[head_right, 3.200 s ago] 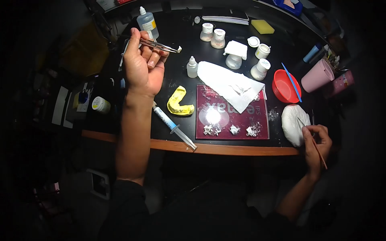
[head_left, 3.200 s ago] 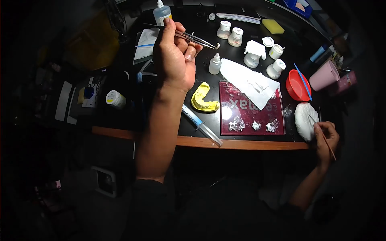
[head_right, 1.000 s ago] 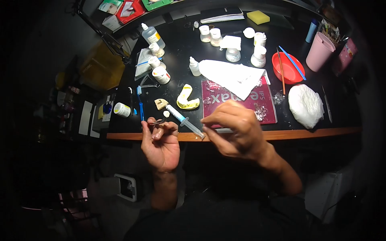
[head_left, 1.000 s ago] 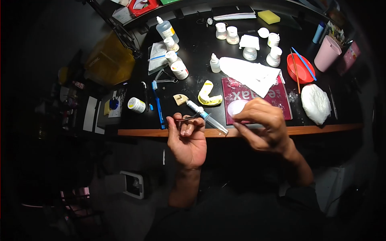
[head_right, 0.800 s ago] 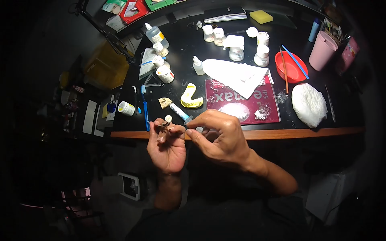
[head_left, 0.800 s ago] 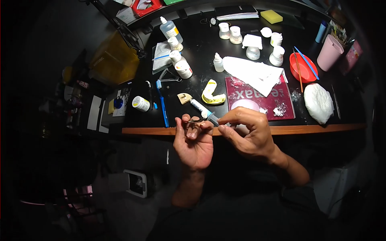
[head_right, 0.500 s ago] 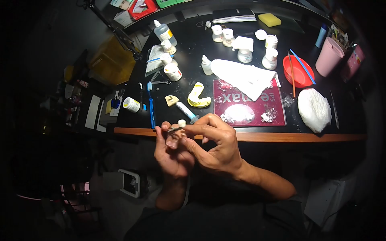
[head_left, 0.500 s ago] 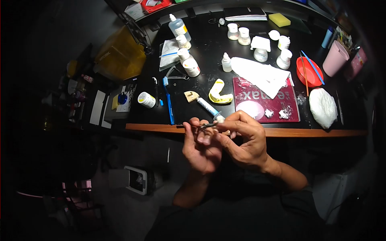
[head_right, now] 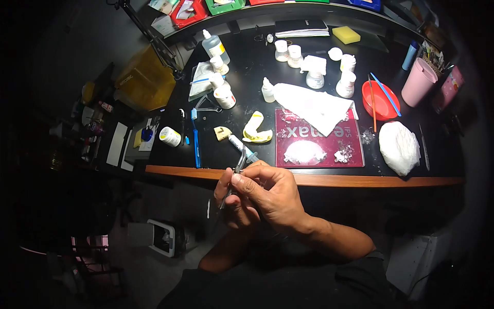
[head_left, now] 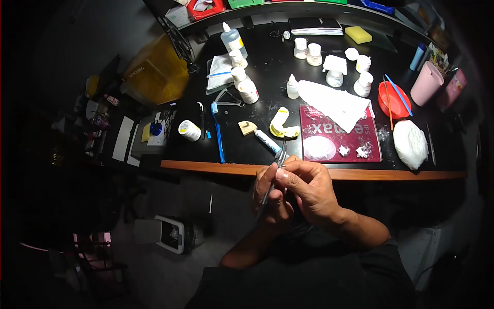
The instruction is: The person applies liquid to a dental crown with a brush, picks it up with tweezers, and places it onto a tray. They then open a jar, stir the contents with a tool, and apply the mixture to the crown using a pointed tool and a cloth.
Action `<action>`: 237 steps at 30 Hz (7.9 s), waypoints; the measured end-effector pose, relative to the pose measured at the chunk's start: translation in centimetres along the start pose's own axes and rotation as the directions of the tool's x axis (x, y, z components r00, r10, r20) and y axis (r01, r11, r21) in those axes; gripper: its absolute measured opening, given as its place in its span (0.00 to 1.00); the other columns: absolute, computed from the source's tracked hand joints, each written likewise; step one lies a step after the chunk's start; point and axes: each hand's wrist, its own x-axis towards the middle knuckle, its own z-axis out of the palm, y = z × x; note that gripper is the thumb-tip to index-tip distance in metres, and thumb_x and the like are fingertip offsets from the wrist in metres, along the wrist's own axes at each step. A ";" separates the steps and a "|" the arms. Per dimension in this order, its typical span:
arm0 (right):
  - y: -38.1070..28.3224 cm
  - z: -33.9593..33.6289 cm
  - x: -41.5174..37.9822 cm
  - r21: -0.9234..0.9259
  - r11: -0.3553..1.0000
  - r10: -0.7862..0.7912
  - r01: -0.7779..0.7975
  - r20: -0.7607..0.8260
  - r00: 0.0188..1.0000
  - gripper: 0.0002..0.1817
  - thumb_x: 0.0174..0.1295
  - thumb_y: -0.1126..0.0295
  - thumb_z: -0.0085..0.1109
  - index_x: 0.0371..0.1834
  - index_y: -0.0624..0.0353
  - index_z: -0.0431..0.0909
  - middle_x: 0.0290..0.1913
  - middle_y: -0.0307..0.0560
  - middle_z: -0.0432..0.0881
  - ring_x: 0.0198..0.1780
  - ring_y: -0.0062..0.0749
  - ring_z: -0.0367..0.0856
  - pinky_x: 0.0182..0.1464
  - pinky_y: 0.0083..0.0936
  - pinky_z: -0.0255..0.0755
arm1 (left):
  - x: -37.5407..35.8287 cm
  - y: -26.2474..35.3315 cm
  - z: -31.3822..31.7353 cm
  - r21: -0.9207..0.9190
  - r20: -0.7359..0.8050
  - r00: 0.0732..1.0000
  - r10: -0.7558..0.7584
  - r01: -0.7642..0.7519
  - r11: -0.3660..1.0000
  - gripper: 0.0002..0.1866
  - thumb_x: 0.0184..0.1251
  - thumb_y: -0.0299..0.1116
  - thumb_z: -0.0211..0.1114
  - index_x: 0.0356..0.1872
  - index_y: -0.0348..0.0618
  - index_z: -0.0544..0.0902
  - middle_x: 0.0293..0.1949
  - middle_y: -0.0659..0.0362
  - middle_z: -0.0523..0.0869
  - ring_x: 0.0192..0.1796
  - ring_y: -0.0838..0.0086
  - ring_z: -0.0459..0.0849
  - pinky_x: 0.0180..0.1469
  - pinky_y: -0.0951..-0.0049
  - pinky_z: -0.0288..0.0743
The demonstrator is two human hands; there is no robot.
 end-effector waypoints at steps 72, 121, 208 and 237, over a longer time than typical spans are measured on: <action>-4.9 -5.3 -2.1 -0.675 0.573 -0.465 0.465 0.199 0.863 0.08 0.72 0.72 0.68 0.38 0.68 0.88 0.29 0.50 0.85 0.30 0.31 0.83 0.34 0.28 0.72 | 13.3 0.7 -2.8 -0.425 0.828 0.541 -0.148 0.778 0.463 0.34 0.61 0.26 0.77 0.67 0.26 0.72 0.60 0.34 0.85 0.63 0.57 0.88 0.68 0.58 0.82; -3.8 -5.5 -1.6 -0.648 0.603 -0.459 0.466 0.196 0.866 0.08 0.69 0.73 0.69 0.38 0.70 0.87 0.28 0.51 0.84 0.29 0.30 0.81 0.32 0.28 0.70 | 12.6 -0.5 -3.1 -0.522 0.781 0.623 -0.052 0.695 0.495 0.28 0.67 0.18 0.71 0.67 0.28 0.73 0.62 0.38 0.85 0.63 0.63 0.88 0.69 0.62 0.81; -2.1 -5.4 -0.6 -0.570 0.569 -0.556 0.593 0.264 0.788 0.07 0.67 0.73 0.72 0.36 0.67 0.90 0.24 0.49 0.84 0.23 0.31 0.80 0.26 0.29 0.67 | 11.2 0.4 -4.1 -0.596 0.695 0.719 -0.020 0.591 0.544 0.20 0.69 0.13 0.67 0.61 0.34 0.77 0.63 0.35 0.82 0.63 0.60 0.87 0.67 0.64 0.82; -2.5 -5.8 -0.4 -0.545 0.615 -0.509 0.570 0.277 0.815 0.08 0.66 0.76 0.63 0.34 0.71 0.87 0.25 0.49 0.84 0.24 0.30 0.78 0.28 0.29 0.68 | 11.4 0.1 -4.5 -0.581 0.698 0.717 -0.003 0.568 0.583 0.21 0.71 0.12 0.65 0.63 0.35 0.77 0.63 0.35 0.82 0.63 0.64 0.85 0.65 0.67 0.81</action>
